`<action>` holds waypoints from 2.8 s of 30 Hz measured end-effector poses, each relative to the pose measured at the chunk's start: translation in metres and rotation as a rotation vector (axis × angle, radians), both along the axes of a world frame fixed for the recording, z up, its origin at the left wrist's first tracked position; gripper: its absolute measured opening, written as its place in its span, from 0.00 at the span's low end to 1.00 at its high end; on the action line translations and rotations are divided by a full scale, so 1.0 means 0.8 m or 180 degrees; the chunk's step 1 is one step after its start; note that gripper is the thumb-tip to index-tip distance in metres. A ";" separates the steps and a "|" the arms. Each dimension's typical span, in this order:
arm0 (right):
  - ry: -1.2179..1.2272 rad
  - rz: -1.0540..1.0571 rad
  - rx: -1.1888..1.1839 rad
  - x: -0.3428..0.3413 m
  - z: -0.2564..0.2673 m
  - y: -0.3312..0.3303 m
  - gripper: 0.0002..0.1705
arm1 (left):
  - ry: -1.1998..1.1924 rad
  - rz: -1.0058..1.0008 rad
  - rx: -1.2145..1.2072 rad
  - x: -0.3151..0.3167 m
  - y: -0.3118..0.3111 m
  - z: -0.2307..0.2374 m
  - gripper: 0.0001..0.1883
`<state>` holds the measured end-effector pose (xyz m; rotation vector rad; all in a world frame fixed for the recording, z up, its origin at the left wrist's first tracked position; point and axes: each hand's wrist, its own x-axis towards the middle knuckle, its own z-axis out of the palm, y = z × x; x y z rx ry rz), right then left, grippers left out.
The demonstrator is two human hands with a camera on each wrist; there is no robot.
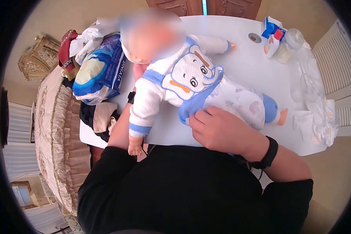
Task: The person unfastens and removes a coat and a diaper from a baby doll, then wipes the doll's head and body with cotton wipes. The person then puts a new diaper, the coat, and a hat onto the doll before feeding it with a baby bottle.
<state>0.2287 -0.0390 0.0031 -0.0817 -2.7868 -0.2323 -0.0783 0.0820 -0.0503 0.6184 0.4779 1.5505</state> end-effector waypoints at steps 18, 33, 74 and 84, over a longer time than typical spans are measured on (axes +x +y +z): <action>0.1406 -0.0469 -0.2418 -0.010 -0.012 0.014 0.05 | 0.0017 -0.0048 -0.0838 -0.040 0.024 -0.076 0.31; 0.1513 -0.1268 -0.4959 0.133 0.034 0.052 0.11 | 0.0166 -0.0568 -0.0960 0.006 -0.093 -0.081 0.30; 0.0589 -0.2630 -0.6421 0.060 -0.042 0.156 0.22 | 0.1266 -0.0224 -0.1481 0.061 -0.033 -0.031 0.27; 0.0767 -0.2591 -0.6367 0.059 -0.040 0.149 0.22 | 0.1408 -0.0208 -0.1689 -0.003 -0.050 -0.024 0.27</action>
